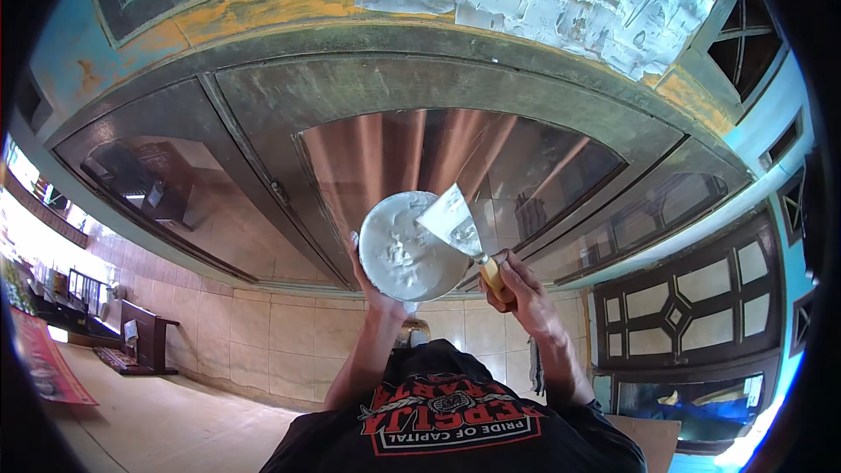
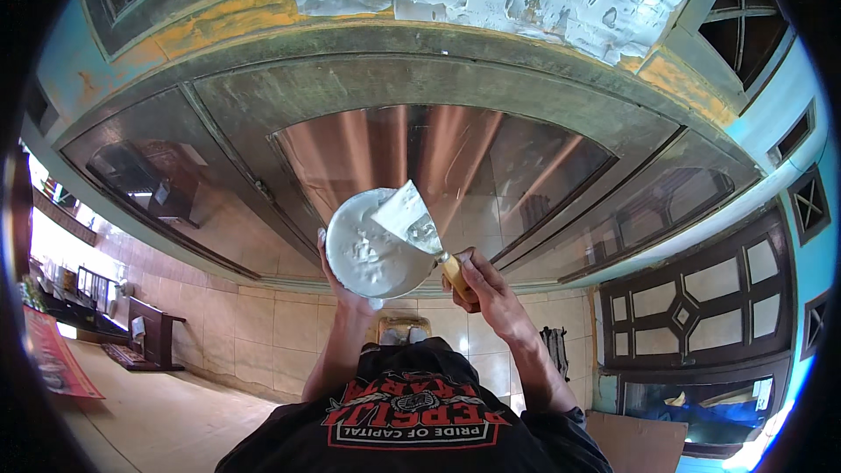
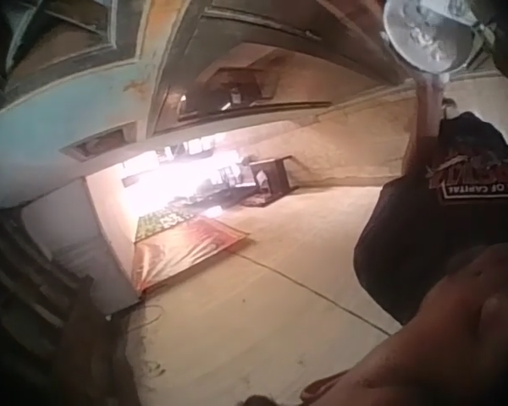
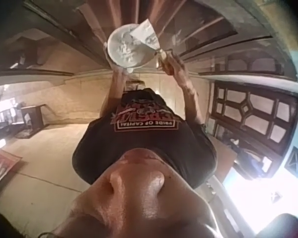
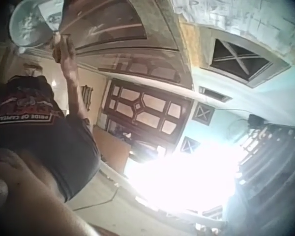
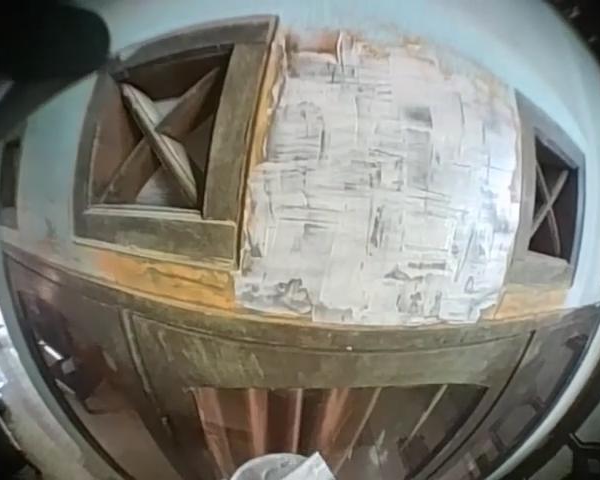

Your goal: The person applies wall filler from a bowl onto a wall using a putty knife.

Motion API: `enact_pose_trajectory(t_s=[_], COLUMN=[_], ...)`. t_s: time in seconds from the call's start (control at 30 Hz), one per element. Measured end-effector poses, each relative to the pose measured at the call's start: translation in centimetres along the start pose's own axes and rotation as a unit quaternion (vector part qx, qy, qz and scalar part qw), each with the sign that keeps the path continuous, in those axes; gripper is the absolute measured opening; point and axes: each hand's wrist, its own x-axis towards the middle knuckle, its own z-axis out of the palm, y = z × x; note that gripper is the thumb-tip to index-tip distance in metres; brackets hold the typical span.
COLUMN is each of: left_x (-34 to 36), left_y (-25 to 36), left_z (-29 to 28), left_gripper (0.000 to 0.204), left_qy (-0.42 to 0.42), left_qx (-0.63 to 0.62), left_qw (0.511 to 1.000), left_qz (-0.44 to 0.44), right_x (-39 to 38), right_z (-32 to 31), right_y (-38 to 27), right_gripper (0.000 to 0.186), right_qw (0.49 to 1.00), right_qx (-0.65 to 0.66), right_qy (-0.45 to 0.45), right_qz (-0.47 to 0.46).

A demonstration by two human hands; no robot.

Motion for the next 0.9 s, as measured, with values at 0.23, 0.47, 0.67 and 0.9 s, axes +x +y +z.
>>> enact_pose_trajectory(t_s=[0.23, 0.47, 0.67, 0.9], left_x=[0.4, 0.9, 0.7, 1.0], left_y=[0.0, 0.0, 0.0, 0.3], left_z=[0.5, 2.0, 1.9, 1.4], left_gripper=[0.069, 0.07, 0.071, 0.067], left_qy=[0.001, -0.058, -0.07, -0.095], left_qx=[-0.013, -0.042, -0.064, -0.073], left_qw=[1.0, 0.996, 0.994, 0.991], left_qz=[-0.023, -0.054, -0.06, -0.065], right_x=[-0.3, -0.4, -0.5, -0.2], right_z=[-0.3, -2.1, -2.5, -2.2], right_y=[-0.8, -1.9, -2.2, -1.9], right_gripper=[0.026, 0.032, 0.03, 0.03], right_qw=[0.961, 0.958, 0.954, 0.937], right_qx=[0.246, 0.251, 0.266, 0.325], right_qy=[-0.044, -0.021, -0.032, -0.11], right_qz=[0.118, 0.137, 0.132, 0.068])
